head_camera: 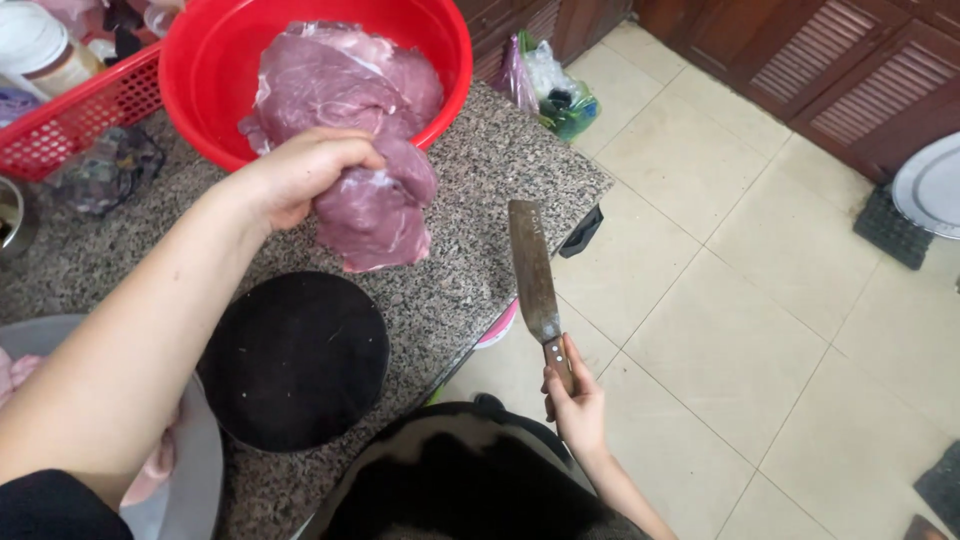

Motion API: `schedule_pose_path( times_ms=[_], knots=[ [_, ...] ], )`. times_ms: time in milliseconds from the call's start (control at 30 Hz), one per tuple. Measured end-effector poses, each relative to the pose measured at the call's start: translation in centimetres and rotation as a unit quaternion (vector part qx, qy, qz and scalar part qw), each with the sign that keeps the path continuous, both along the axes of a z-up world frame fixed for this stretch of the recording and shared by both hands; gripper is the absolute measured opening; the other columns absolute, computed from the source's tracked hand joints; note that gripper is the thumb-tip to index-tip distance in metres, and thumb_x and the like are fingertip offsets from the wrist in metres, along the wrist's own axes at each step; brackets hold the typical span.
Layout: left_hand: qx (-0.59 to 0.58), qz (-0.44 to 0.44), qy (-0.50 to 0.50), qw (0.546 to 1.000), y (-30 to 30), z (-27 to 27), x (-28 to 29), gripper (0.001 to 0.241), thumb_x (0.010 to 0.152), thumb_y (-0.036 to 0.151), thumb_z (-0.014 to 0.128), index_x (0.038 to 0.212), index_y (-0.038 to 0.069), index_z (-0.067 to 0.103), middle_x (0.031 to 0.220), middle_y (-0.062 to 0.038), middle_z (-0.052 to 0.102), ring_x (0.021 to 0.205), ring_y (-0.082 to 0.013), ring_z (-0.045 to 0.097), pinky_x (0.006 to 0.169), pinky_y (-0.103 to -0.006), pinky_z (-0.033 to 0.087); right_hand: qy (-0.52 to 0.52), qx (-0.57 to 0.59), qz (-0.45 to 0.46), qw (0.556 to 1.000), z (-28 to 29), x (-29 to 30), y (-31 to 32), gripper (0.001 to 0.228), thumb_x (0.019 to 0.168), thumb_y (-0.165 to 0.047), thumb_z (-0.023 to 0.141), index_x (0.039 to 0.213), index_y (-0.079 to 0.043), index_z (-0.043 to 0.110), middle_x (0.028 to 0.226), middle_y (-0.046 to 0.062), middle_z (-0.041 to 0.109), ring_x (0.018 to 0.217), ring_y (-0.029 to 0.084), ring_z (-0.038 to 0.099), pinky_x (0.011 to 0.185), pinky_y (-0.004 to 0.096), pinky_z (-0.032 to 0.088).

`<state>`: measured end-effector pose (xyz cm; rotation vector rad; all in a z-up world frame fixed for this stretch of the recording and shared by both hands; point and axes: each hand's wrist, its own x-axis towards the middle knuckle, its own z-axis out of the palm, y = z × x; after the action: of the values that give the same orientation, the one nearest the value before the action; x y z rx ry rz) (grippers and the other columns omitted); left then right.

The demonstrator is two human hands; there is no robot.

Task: Slicing and sorting various pieces of raw pork on a cutting board in a kitchen setting.

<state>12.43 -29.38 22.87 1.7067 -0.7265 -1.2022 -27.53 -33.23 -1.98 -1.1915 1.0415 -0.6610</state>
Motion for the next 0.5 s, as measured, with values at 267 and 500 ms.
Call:
schedule_pose_path(
  times_ms=[267,500],
  knots=[
    [-0.001,-0.088,0.044,0.995,-3.0,1.0,-1.5,0.011,0.090,0.018,0.063,0.090,0.009,0.070,0.097,-0.004,0.072,0.092,-0.0167,0.070,0.088,-0.0376,0.058,-0.006,0.002,0.005,1.000,-0.2,0.9,1.0,0.066,0.095,-0.008,0.062,0.157,-0.019,0.042,0.070,-0.001,0.057,0.045,0.007,0.047,0.040,0.025,0.040],
    [-0.007,-0.095,0.071,0.993,-2.0,0.6,-2.2,0.019,0.091,0.018,0.063,0.104,0.005,0.068,0.107,-0.007,0.072,0.097,-0.0170,0.072,0.091,-0.0365,0.060,-0.009,0.006,-0.004,1.000,-0.3,0.9,2.1,0.066,0.096,-0.007,0.062,0.158,-0.018,0.042,0.071,-0.001,0.057,0.047,0.007,0.048,0.042,0.024,0.039]
  ],
)
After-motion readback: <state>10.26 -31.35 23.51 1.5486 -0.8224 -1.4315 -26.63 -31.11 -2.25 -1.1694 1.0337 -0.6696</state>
